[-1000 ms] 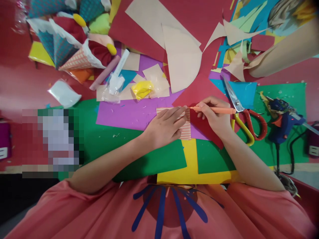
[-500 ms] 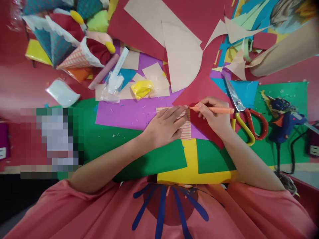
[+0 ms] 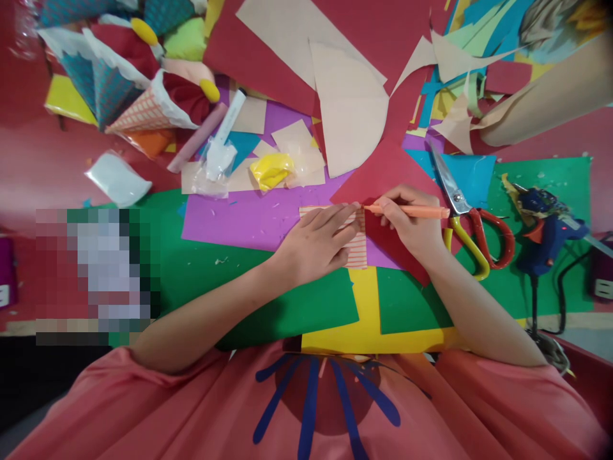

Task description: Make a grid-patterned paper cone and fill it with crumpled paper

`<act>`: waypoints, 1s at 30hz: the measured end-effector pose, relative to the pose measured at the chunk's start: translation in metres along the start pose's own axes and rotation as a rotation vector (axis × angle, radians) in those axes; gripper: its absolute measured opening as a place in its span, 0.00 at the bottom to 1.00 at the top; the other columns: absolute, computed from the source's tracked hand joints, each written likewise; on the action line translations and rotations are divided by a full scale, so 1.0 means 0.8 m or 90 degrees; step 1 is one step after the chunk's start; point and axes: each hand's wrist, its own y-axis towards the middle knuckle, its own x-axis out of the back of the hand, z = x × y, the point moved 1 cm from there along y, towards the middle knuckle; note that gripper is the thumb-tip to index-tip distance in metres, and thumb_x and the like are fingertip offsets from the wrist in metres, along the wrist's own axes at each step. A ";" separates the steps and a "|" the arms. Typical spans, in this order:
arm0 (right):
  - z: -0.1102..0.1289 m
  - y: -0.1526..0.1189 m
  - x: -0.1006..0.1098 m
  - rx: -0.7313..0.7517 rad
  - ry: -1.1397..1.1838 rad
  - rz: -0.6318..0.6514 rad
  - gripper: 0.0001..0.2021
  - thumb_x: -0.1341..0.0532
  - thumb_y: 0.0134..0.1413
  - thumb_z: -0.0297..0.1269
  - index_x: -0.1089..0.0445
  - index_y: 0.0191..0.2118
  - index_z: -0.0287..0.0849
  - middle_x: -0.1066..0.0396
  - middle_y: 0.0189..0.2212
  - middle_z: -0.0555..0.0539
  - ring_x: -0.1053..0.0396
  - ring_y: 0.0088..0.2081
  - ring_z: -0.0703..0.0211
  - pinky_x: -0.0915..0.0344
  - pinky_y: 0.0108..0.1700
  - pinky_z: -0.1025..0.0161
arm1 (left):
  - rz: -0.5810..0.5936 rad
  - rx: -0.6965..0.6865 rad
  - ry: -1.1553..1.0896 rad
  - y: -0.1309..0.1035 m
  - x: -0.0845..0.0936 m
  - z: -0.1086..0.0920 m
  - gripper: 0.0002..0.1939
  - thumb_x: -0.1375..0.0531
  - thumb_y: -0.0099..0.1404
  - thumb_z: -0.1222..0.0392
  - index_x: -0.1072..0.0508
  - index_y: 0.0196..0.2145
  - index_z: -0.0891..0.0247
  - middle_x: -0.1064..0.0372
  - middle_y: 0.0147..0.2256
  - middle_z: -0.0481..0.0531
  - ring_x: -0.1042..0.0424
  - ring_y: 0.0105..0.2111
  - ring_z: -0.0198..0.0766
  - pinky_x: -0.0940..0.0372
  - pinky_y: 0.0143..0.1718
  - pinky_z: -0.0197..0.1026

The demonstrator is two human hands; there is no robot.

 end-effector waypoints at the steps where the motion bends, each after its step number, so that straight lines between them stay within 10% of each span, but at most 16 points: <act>1: 0.000 0.000 0.000 -0.002 -0.001 0.001 0.09 0.40 0.56 0.35 0.32 0.25 0.41 0.34 0.18 0.54 0.37 0.21 0.69 0.42 0.25 0.67 | 0.003 0.000 -0.001 0.000 0.000 0.000 0.16 0.47 0.65 0.63 0.31 0.50 0.66 0.37 0.59 0.63 0.35 0.58 0.48 0.37 0.55 0.49; 30: 0.002 -0.002 -0.001 0.017 0.007 0.015 0.08 0.39 0.57 0.36 0.30 0.27 0.42 0.31 0.20 0.54 0.35 0.23 0.68 0.39 0.27 0.66 | -0.005 0.030 -0.018 -0.003 -0.005 0.009 0.21 0.48 0.68 0.61 0.38 0.57 0.69 0.39 0.61 0.64 0.39 0.62 0.47 0.39 0.58 0.50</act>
